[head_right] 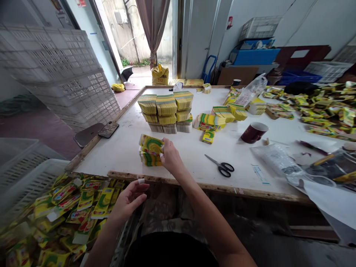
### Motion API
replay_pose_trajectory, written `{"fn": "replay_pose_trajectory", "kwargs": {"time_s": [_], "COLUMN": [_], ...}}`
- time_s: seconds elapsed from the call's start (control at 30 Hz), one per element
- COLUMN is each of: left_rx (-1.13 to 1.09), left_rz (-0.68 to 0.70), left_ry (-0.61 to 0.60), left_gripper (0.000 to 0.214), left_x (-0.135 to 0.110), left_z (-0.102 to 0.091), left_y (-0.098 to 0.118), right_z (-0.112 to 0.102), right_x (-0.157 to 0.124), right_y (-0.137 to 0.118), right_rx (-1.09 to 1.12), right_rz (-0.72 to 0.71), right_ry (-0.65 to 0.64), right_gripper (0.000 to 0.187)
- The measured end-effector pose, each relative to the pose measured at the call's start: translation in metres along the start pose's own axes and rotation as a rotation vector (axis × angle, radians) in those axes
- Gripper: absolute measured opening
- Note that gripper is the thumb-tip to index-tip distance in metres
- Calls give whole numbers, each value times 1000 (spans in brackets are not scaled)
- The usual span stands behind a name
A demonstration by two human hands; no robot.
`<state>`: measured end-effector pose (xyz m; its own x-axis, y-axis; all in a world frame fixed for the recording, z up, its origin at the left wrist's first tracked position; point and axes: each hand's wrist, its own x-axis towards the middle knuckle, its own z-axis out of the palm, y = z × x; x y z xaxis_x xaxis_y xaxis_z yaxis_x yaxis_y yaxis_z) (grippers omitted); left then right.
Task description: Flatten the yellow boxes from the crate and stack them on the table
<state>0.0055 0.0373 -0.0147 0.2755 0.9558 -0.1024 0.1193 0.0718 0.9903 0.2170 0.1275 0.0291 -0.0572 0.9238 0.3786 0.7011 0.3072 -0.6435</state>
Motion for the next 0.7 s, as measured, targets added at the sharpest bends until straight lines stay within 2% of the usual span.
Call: {"fn": "replay_pose_trajectory", "kwargs": {"time_s": [0.17,0.27,0.33,0.4,0.47,0.53,0.6,0.7], "left_rx": [-495,-636,-588,-385,-159,-47,2,-127], "left_rz": [16,48,127,242,343,389,403,349], "left_ry": [173,253,353,478,551,559,541,494], "left_gripper": [58,56,53,52,53,56,56,57], "left_x": [31,39,35,28,21,18,17,17], "left_z": [18,33,41,44,41,36,33,37], "left_y": [5,16,20,20,16,11,9,16], "right_z": [-10,-10,0,14,27,33,29,17], "right_x": [-14,-39,-58,-72,-81,-83,-82,-80], "right_y": [-13,-30,-39,-45,-49,-52,-55,-58], "right_rx": [147,426,607,776,907,985,1048,1085], "right_rz": [-66,-92,-33,96,206,259,279,274], "right_ry": [-17,-201,-270,-196,-106,-94,-157,-265], "right_gripper": [46,39,36,28,22,21,22,26]}}
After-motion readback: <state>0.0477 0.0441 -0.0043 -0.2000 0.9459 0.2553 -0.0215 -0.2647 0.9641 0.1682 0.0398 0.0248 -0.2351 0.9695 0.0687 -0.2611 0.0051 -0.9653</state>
